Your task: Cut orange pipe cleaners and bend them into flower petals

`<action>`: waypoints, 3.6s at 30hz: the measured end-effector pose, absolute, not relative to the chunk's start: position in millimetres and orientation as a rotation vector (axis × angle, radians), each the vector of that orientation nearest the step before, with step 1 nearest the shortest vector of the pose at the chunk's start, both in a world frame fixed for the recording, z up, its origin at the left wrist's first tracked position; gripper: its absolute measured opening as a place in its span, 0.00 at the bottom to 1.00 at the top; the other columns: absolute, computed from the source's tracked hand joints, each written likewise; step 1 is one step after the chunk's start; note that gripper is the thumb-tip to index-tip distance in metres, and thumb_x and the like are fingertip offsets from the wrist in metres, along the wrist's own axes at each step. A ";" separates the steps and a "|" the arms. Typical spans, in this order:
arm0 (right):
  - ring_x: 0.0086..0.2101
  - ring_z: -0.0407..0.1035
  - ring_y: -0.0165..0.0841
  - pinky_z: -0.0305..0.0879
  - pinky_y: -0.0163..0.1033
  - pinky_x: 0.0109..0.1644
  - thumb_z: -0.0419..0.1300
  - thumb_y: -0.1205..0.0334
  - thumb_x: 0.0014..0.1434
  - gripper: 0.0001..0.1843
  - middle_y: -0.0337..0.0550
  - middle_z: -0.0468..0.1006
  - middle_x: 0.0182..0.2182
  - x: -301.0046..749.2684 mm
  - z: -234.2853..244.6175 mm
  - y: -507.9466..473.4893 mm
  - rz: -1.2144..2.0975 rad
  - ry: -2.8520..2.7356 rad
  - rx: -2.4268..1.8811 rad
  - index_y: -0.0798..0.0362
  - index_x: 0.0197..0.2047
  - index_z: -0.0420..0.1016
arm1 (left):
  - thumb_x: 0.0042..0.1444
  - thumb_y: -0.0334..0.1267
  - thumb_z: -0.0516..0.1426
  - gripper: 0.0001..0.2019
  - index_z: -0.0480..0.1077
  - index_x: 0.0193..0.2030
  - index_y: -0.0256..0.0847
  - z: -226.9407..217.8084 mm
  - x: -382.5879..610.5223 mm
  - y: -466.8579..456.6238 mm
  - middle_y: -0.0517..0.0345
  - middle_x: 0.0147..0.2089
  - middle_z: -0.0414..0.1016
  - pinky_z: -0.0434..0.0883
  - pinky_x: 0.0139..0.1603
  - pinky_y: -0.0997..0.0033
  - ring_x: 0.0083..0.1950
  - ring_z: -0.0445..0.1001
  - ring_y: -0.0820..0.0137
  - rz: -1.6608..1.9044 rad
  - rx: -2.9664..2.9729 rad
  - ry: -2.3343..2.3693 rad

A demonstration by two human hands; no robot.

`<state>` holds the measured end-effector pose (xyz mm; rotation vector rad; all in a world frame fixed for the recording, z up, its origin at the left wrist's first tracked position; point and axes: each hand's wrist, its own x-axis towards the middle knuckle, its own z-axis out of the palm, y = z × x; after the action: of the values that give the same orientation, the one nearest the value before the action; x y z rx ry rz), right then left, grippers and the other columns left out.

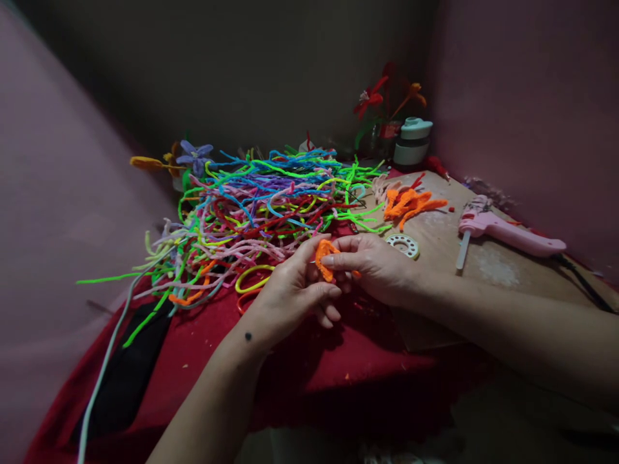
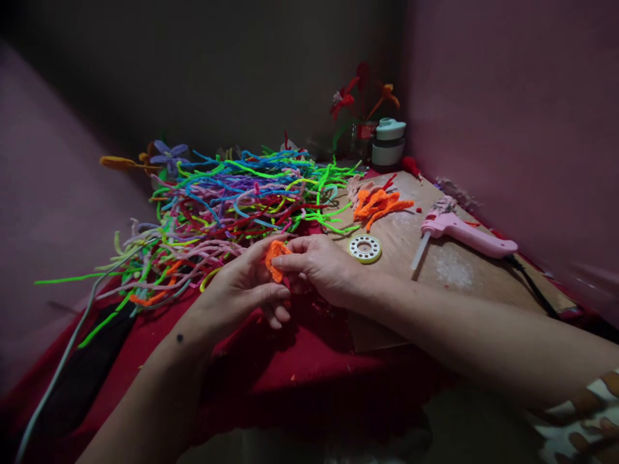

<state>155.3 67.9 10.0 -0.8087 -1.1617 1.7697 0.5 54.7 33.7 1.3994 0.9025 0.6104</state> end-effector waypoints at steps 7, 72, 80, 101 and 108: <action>0.17 0.58 0.22 0.54 0.31 0.22 0.63 0.62 0.48 0.09 0.37 0.70 0.20 155.4 8.5 70.2 1.746 -1.106 -0.745 0.59 0.28 0.70 | 0.52 0.33 0.57 0.24 0.55 0.54 0.41 38.8 2.3 54.4 0.62 0.26 0.71 0.72 0.19 0.74 0.21 0.74 0.69 0.623 1.352 0.928; 0.21 0.62 0.25 0.57 0.32 0.27 0.59 0.65 0.50 0.07 0.37 0.70 0.19 160.8 21.7 64.8 1.203 -1.527 -0.988 0.58 0.23 0.71 | 0.54 0.35 0.55 0.06 0.61 0.36 0.38 32.9 7.5 50.8 0.64 0.24 0.70 0.68 0.13 0.75 0.17 0.71 0.72 1.009 1.400 1.025; 0.21 0.62 0.25 0.56 0.33 0.26 0.58 0.63 0.52 0.10 0.37 0.69 0.19 161.4 23.7 62.7 1.223 -1.487 -0.987 0.58 0.22 0.70 | 0.54 0.34 0.56 0.06 0.63 0.37 0.37 33.0 6.5 52.4 0.62 0.24 0.71 0.68 0.12 0.75 0.18 0.72 0.71 1.034 1.334 0.965; 0.17 0.60 0.22 0.54 0.30 0.21 0.66 0.59 0.45 0.12 0.35 0.69 0.17 160.0 19.8 72.8 1.737 -1.058 -0.795 0.58 0.22 0.69 | 0.53 0.33 0.57 0.05 0.63 0.30 0.37 37.9 4.1 49.4 0.61 0.20 0.73 0.70 0.16 0.78 0.17 0.73 0.72 0.891 1.486 0.952; 0.16 0.60 0.22 0.53 0.31 0.21 0.65 0.62 0.47 0.12 0.35 0.68 0.15 159.2 19.0 71.5 1.805 -0.936 -0.693 0.58 0.21 0.68 | 0.54 0.33 0.57 0.06 0.63 0.30 0.37 40.2 1.5 49.3 0.62 0.23 0.74 0.73 0.20 0.79 0.22 0.76 0.72 0.869 1.522 0.910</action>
<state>159.2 71.5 19.0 -0.6925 -0.9364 1.8055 1.5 49.3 40.2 1.5216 0.9095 0.8688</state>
